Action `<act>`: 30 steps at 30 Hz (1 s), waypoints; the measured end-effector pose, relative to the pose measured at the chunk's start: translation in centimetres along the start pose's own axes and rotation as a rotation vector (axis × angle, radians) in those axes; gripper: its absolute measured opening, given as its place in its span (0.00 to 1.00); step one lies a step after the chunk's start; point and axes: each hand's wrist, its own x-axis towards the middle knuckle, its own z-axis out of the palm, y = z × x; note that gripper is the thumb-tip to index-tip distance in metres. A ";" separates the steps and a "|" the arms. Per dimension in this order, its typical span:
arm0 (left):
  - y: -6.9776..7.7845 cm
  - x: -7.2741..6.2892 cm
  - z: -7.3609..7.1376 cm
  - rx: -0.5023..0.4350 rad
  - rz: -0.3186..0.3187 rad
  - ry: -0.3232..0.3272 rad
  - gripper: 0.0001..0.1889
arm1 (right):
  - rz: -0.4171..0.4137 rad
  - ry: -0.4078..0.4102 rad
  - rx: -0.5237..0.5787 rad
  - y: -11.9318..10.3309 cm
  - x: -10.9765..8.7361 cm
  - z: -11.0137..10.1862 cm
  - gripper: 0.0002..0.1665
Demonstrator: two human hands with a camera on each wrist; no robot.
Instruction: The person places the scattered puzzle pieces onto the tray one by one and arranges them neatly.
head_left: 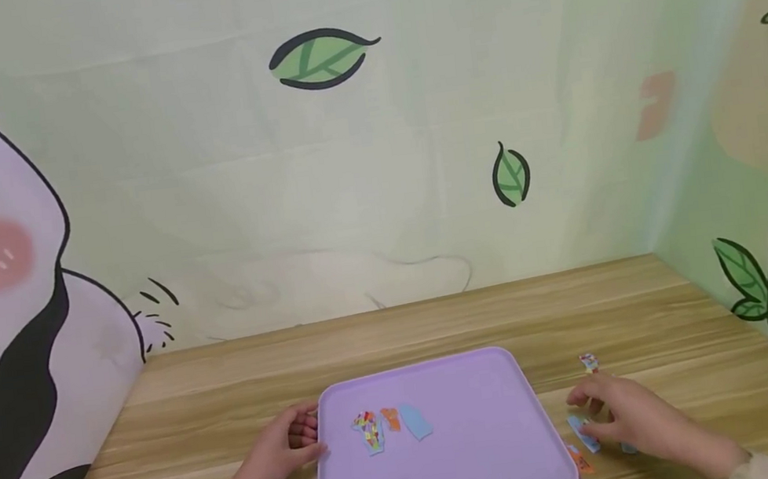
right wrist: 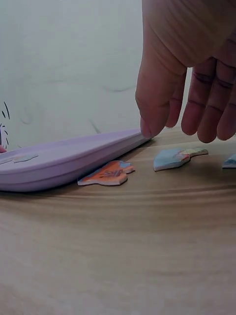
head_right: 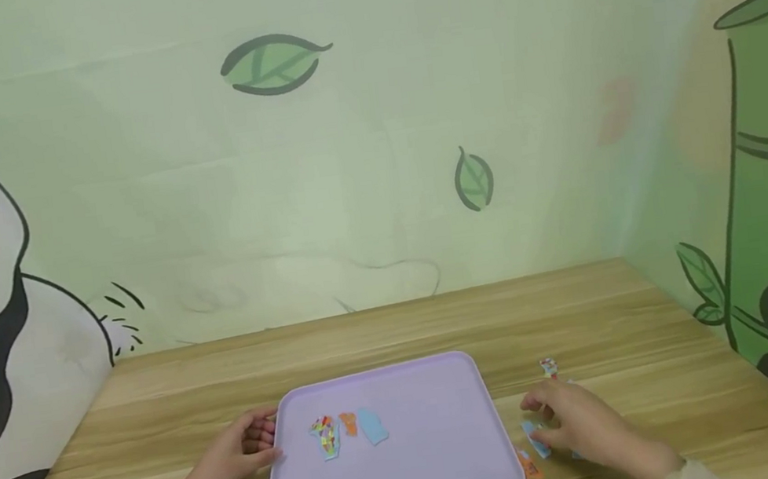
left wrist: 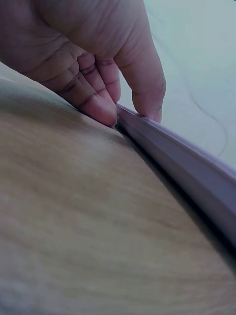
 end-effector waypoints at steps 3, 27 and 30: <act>0.0 0.1 0.0 0.000 -0.003 0.001 0.34 | -0.018 0.009 -0.029 0.2 -0.2 0.2 0.18; -0.1 0.0 0.0 -0.029 -0.012 -0.004 0.34 | -0.015 -0.075 -0.125 0.3 -0.9 0.6 0.25; 0.0 0.1 0.0 -0.026 -0.017 -0.004 0.34 | -0.016 -0.075 -0.125 0.3 -0.9 0.6 0.24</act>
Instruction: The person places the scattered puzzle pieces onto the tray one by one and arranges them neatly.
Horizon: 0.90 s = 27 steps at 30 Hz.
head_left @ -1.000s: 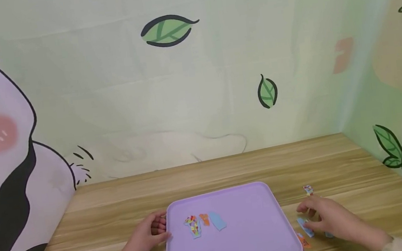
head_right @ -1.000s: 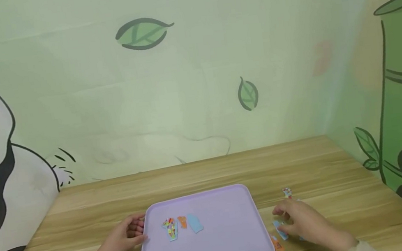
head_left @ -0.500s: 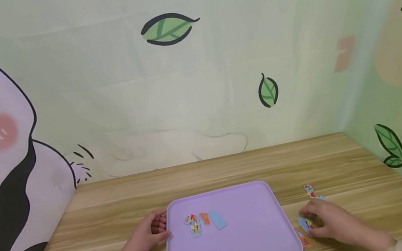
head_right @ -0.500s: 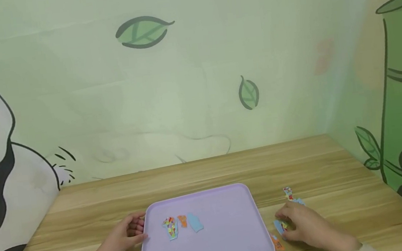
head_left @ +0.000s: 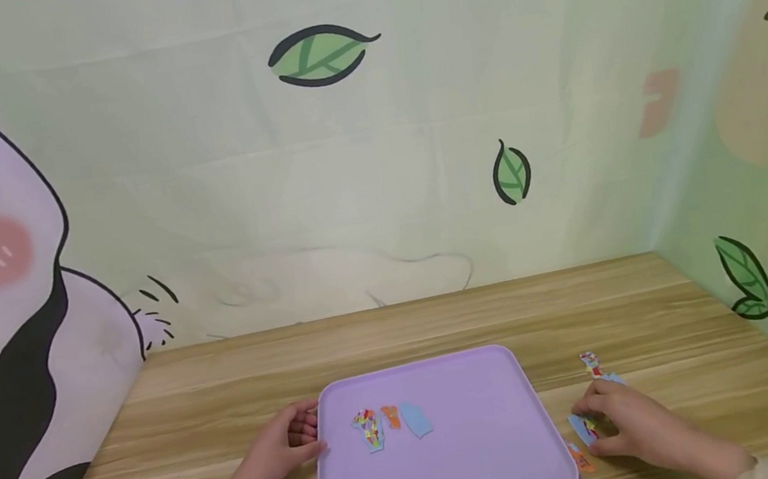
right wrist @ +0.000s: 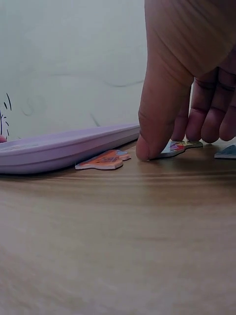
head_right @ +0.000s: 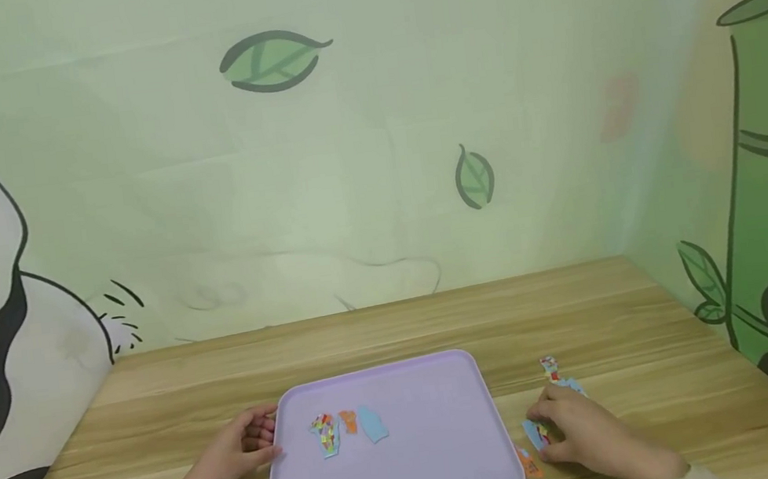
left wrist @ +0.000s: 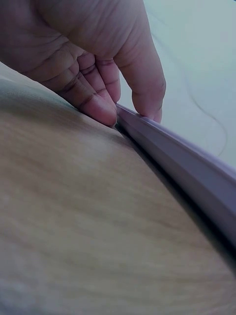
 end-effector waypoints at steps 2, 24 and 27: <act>0.1 0.0 0.0 0.002 -0.002 0.000 0.34 | -0.001 0.001 -0.004 0.0 0.0 0.0 0.23; 0.3 -0.1 0.0 0.009 0.001 -0.005 0.34 | -0.029 0.061 0.030 0.0 0.1 -0.1 0.23; 0.3 -0.2 0.0 0.015 -0.003 -0.007 0.34 | -0.026 0.054 0.081 0.0 0.2 -0.3 0.22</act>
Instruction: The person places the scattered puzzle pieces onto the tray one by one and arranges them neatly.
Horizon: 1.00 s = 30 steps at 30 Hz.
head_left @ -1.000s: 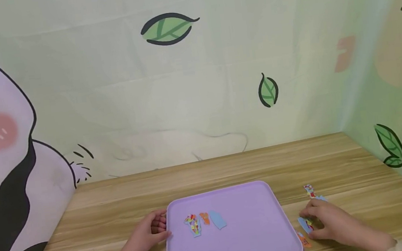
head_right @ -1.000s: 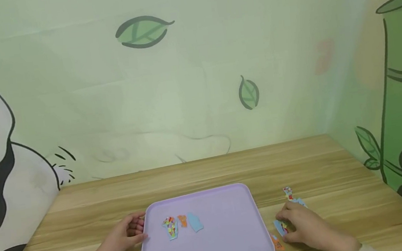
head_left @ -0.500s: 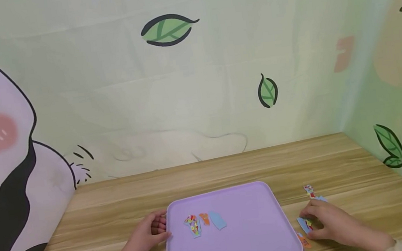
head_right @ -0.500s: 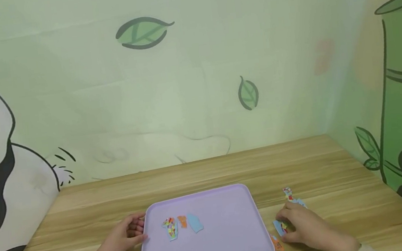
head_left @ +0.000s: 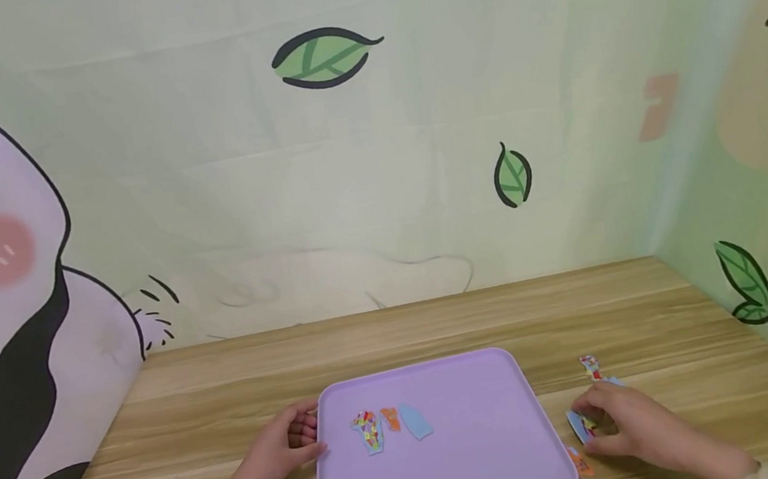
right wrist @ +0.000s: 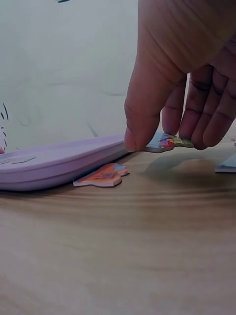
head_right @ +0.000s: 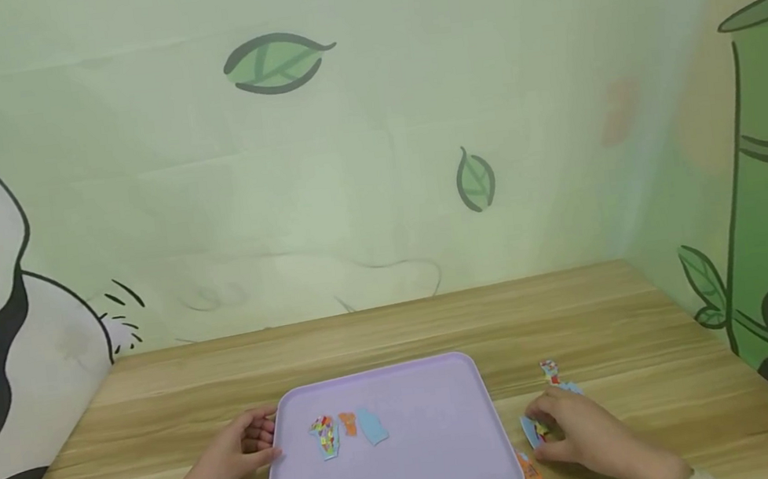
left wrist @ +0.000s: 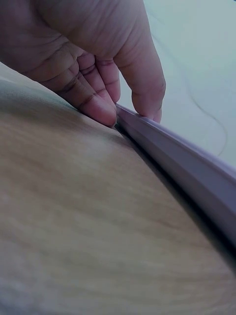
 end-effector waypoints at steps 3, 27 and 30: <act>0.0 0.0 0.0 0.006 0.001 0.000 0.33 | -0.018 0.025 0.014 -0.1 0.2 -0.1 0.22; 0.2 0.0 0.0 0.001 0.007 -0.002 0.33 | 0.043 0.010 0.047 -1.2 1.9 -1.5 0.22; 0.1 0.0 0.0 0.002 0.009 0.001 0.33 | 0.028 0.022 0.038 -1.5 2.2 -1.5 0.22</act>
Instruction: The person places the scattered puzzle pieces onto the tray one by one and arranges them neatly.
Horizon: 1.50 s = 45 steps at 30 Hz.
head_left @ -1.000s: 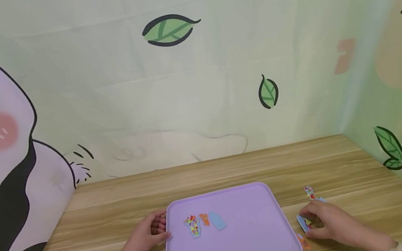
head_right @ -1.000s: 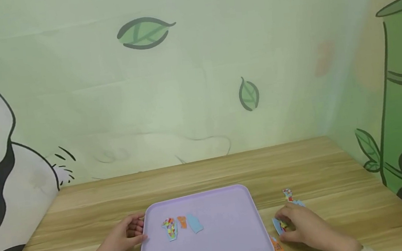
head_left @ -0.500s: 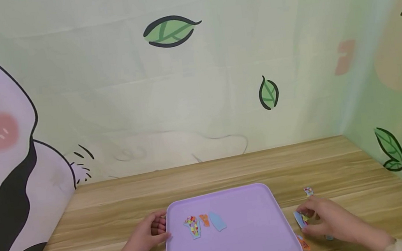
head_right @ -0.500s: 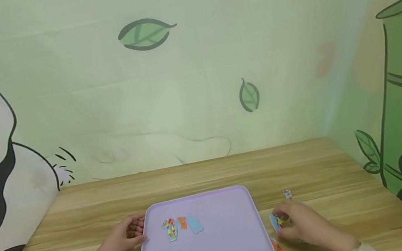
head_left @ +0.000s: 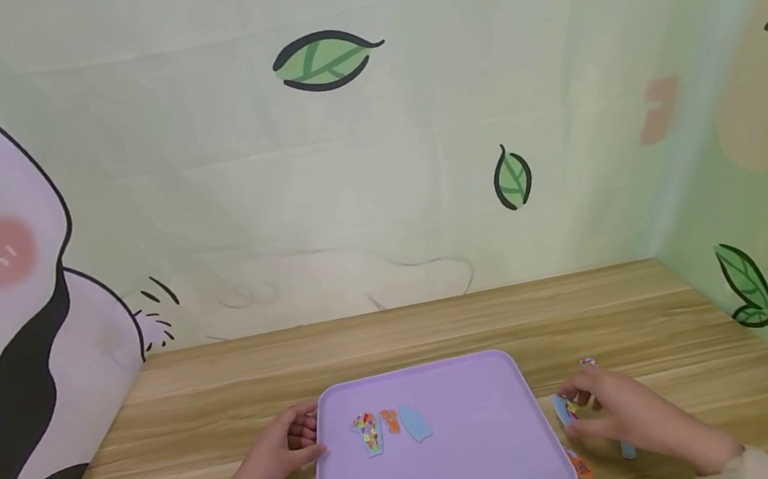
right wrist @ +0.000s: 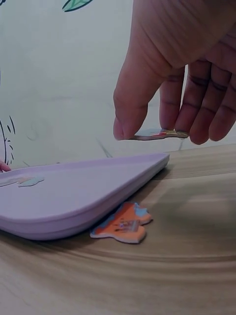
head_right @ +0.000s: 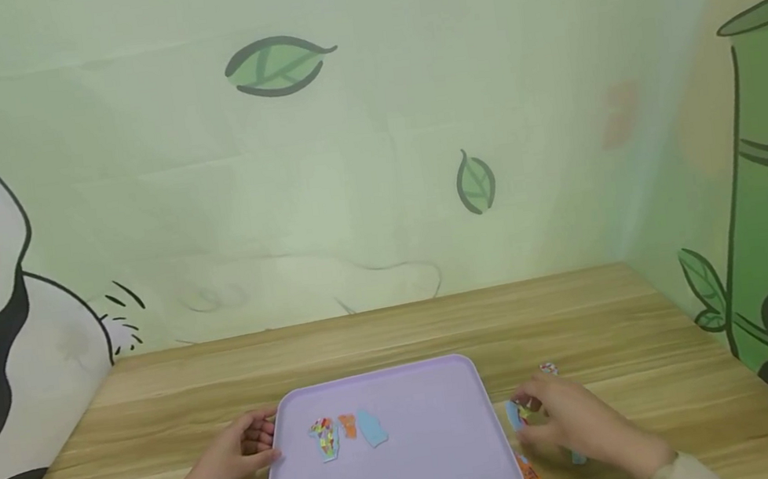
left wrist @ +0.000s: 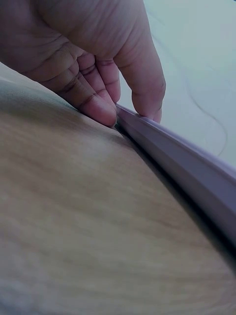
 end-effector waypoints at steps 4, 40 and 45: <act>-0.2 -0.1 0.0 0.005 0.003 0.008 0.34 | -0.024 0.031 -0.007 -0.5 0.6 0.2 0.22; -0.6 0.1 0.0 -0.009 -0.003 0.001 0.35 | -0.193 -0.097 0.021 -5.3 8.5 3.9 0.21; -0.4 0.2 0.0 -0.005 -0.018 0.002 0.35 | -0.216 -0.097 0.012 -5.7 9.0 4.5 0.20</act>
